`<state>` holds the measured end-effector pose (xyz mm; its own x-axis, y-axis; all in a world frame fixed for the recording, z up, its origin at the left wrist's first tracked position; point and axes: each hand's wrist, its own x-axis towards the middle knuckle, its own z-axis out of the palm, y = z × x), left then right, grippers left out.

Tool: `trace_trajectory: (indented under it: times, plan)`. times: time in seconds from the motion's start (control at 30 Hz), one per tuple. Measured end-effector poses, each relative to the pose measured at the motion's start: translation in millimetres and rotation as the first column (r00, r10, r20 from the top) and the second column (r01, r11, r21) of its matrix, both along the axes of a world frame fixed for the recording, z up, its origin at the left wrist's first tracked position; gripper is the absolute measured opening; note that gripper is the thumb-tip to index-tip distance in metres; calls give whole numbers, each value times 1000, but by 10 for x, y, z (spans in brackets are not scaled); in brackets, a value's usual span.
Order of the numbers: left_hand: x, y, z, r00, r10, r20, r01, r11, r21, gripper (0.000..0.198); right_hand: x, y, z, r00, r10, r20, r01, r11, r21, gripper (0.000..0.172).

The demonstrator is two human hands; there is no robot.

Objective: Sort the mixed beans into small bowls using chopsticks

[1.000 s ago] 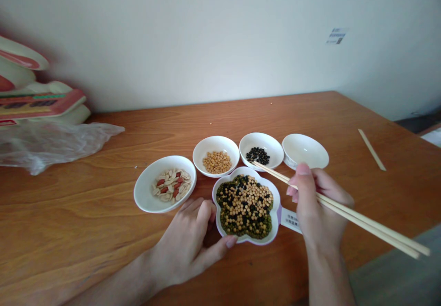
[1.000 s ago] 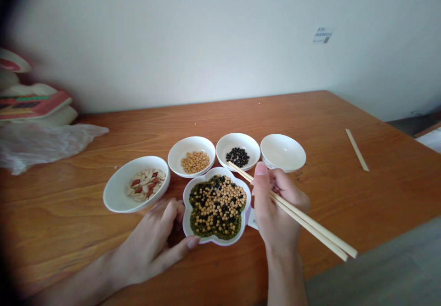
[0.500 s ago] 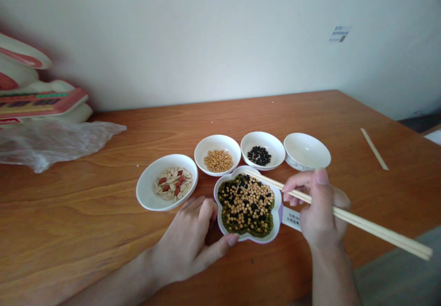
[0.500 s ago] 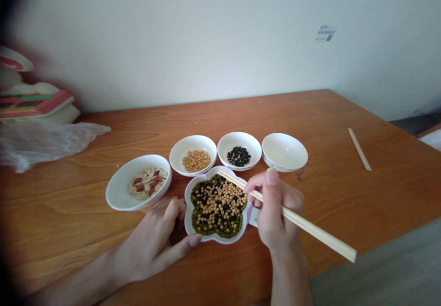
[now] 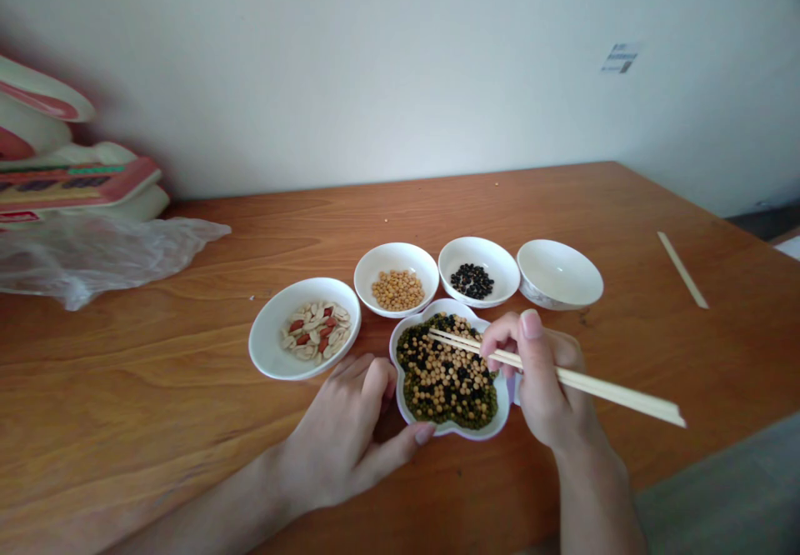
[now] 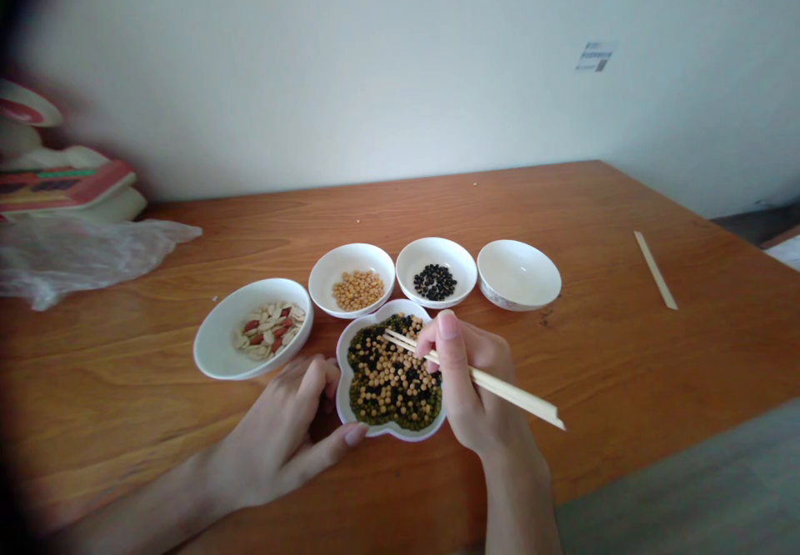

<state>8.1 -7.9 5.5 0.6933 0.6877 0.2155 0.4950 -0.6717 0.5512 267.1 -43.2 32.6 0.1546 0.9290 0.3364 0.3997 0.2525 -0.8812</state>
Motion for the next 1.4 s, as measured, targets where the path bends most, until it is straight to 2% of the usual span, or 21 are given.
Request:
trace_trajectory:
  times: [0.4,0.9,1.2,1.4]
  plan:
    - [1,2,10,1000,-3,-9,2,1000,-11,32,-5,-8,-30,1000,-5,-2,5,999,-37,62]
    - [2,1,-15,1000,-1,-16,1,1000,-17,32,-26,4,3,998,-65,7,65,997,52,62]
    - [-6,0,-7,1000,-6,-17,6,1000,-11,31,-41,-8,37,974,-210,-88,219,968,125,70]
    - [-10,0,-21,1000,-3,-21,2,1000,-9,31,-36,43,56,907,-362,-215,408,881,239,74]
